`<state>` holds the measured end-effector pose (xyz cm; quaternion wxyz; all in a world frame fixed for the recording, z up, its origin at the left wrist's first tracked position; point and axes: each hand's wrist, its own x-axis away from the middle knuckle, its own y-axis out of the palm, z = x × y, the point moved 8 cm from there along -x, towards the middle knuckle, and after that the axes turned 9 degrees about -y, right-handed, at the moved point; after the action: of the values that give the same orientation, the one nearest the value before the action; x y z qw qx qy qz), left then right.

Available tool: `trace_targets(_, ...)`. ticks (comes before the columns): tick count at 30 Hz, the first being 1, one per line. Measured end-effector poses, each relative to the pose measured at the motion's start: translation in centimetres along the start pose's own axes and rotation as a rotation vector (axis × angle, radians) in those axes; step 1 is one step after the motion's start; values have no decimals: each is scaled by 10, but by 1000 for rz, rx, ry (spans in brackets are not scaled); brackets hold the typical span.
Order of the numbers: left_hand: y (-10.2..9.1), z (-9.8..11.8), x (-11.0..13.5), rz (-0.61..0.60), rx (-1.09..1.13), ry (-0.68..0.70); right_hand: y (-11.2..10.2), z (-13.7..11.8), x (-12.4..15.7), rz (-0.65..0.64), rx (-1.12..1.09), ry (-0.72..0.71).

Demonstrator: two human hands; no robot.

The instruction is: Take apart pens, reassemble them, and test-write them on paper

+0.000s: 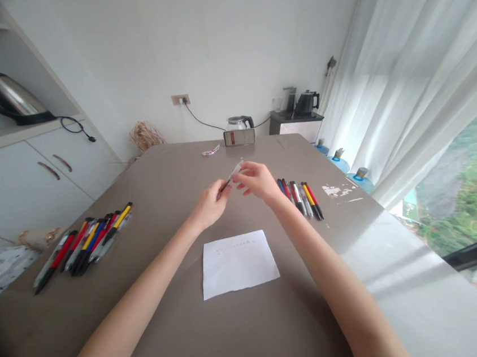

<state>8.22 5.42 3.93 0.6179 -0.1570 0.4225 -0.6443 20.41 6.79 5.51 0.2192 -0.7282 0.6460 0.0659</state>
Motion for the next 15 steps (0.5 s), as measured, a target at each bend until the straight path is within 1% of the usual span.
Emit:
trace_targets(5, -1, 1, 3, 5, -98, -15, -1, 1, 1, -28, 0, 36)
trace_targets(12, -6, 10, 9, 12, -205, -17, 6, 12, 1, -97, 37, 113)
trace_targets(15, -9, 13, 9, 40, -234, -10, 7, 14, 2, -130, 55, 140)
